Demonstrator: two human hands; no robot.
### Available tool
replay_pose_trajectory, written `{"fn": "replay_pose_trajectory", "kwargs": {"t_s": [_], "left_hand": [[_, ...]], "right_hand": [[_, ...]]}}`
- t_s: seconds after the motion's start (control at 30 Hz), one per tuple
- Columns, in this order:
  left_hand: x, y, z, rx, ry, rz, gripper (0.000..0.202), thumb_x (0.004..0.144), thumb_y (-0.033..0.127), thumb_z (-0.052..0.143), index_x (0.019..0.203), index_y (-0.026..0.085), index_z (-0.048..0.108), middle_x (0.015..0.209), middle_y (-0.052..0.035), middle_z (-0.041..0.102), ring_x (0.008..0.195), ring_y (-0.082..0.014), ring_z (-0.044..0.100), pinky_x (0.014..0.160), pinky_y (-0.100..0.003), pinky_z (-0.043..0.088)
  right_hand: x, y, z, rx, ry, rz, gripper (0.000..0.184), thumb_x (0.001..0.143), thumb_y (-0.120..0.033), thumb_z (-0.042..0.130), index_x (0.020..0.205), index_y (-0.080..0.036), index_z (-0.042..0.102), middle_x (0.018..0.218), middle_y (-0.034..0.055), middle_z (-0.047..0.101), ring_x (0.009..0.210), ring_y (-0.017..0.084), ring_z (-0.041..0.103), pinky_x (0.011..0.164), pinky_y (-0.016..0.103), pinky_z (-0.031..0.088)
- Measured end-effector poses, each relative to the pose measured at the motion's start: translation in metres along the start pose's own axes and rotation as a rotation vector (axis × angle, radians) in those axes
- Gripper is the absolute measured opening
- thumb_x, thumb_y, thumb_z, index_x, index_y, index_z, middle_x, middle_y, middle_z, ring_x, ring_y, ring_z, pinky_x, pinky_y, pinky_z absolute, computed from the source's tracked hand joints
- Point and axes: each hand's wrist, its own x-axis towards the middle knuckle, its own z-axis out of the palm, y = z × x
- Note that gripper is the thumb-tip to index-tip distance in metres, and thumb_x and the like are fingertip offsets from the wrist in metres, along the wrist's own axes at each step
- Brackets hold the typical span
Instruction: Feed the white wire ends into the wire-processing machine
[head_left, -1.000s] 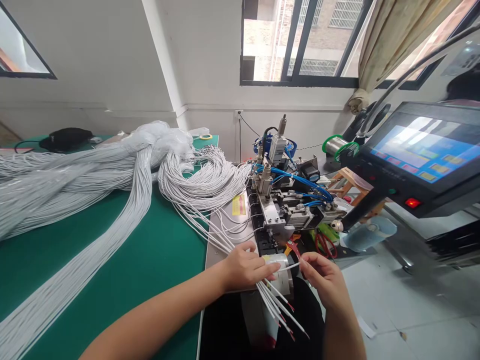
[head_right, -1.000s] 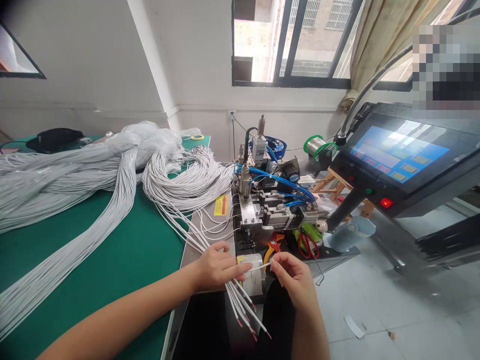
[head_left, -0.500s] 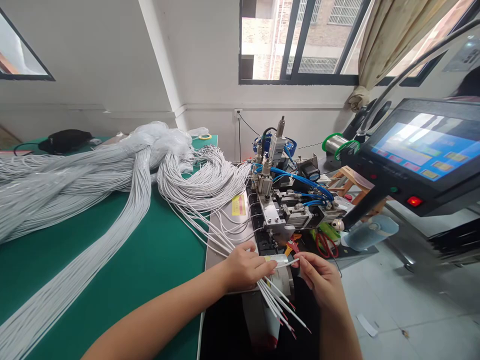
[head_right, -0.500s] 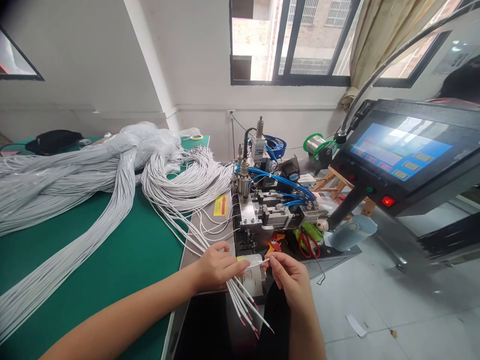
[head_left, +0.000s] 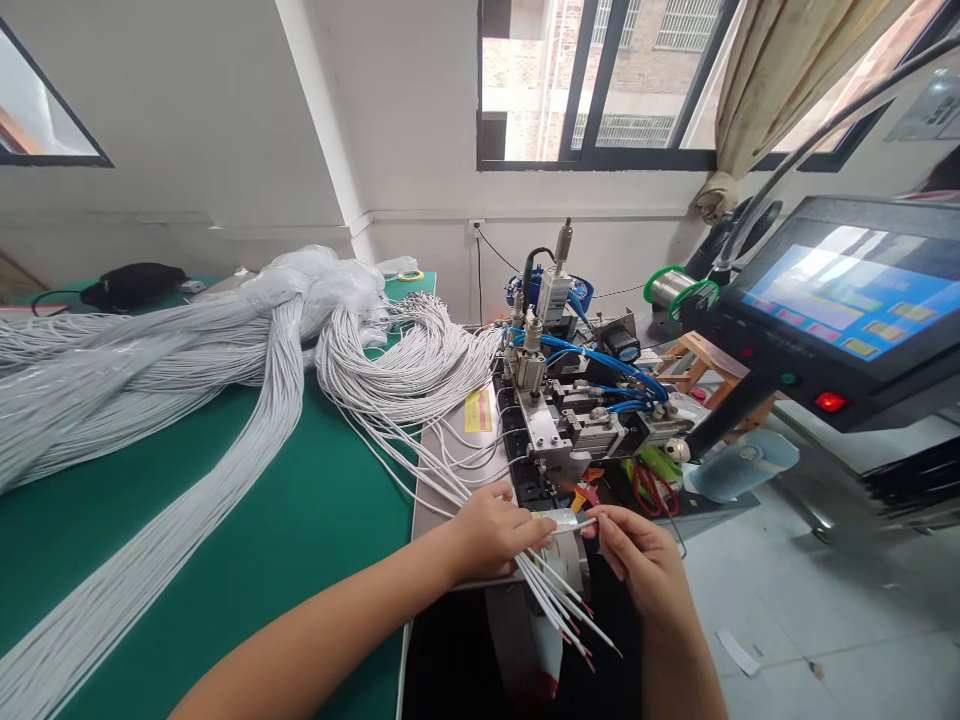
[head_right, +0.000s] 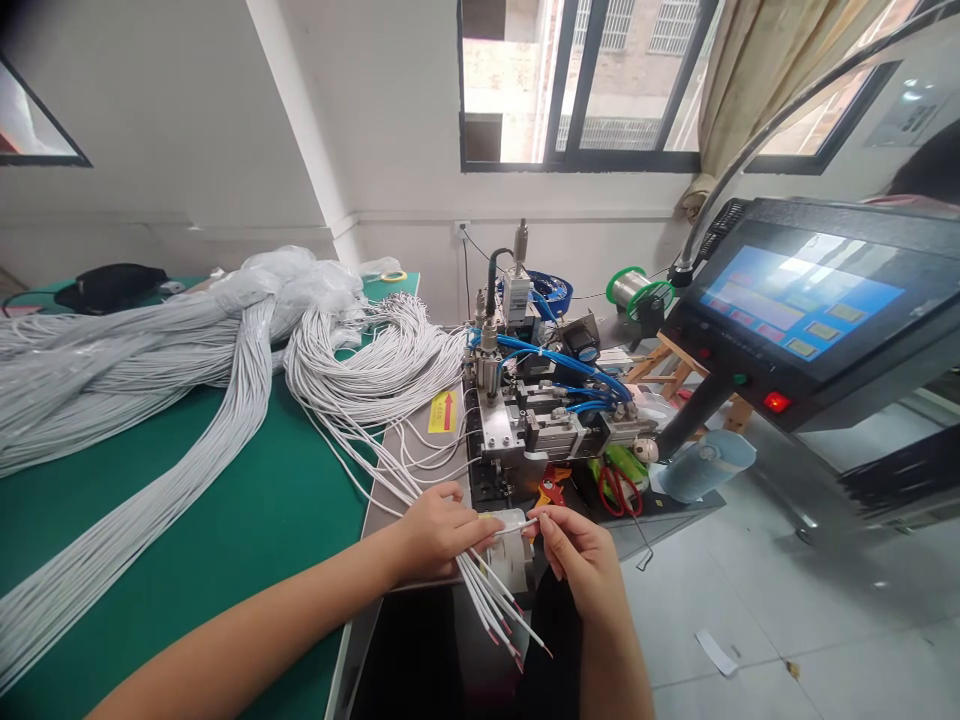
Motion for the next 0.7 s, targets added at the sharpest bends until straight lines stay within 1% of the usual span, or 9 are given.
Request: {"fn": "replay_pose_trajectory", "kwargs": {"t_s": [0.17,0.33,0.7], "left_hand": [[-0.0004,-0.0003,0.0004,-0.013,-0.002,-0.006,0.021,0.095,0.027,0.044,0.108,0.019,0.058,0.066,0.0025,0.066,0.054,-0.0099,0.056,0.064,-0.031,0.034],[0.0001,-0.0004,-0.0002,-0.03,0.007,-0.016,0.021,0.095,0.026,0.044,0.109,0.019,0.058,0.067,0.0035,0.066,0.054,-0.0098,0.056,0.064,-0.031,0.034],[0.001,-0.0001,-0.0016,-0.029,-0.027,-0.021,0.02,0.093,0.026,0.046,0.109,0.019,0.056,0.068,0.0042,0.067,0.056,-0.0084,0.059,0.063,-0.031,0.034]], "right_hand": [[0.0,0.0021,-0.0014,0.006,-0.002,0.027,0.033,0.077,-0.048,0.072,0.092,-0.019,0.073,0.073,0.0059,0.069,0.045,0.01,0.043,0.04,0.022,0.031],[0.0014,0.0018,-0.0007,0.035,-0.022,0.012,0.027,0.08,-0.043,0.071,0.092,-0.019,0.072,0.072,0.0045,0.068,0.046,0.008,0.041,0.04,0.02,0.029],[0.0018,0.0006,0.0016,0.049,-0.038,-0.007,0.026,0.082,-0.042,0.069,0.092,-0.017,0.071,0.07,0.0038,0.065,0.046,0.007,0.039,0.04,0.02,0.026]]}}
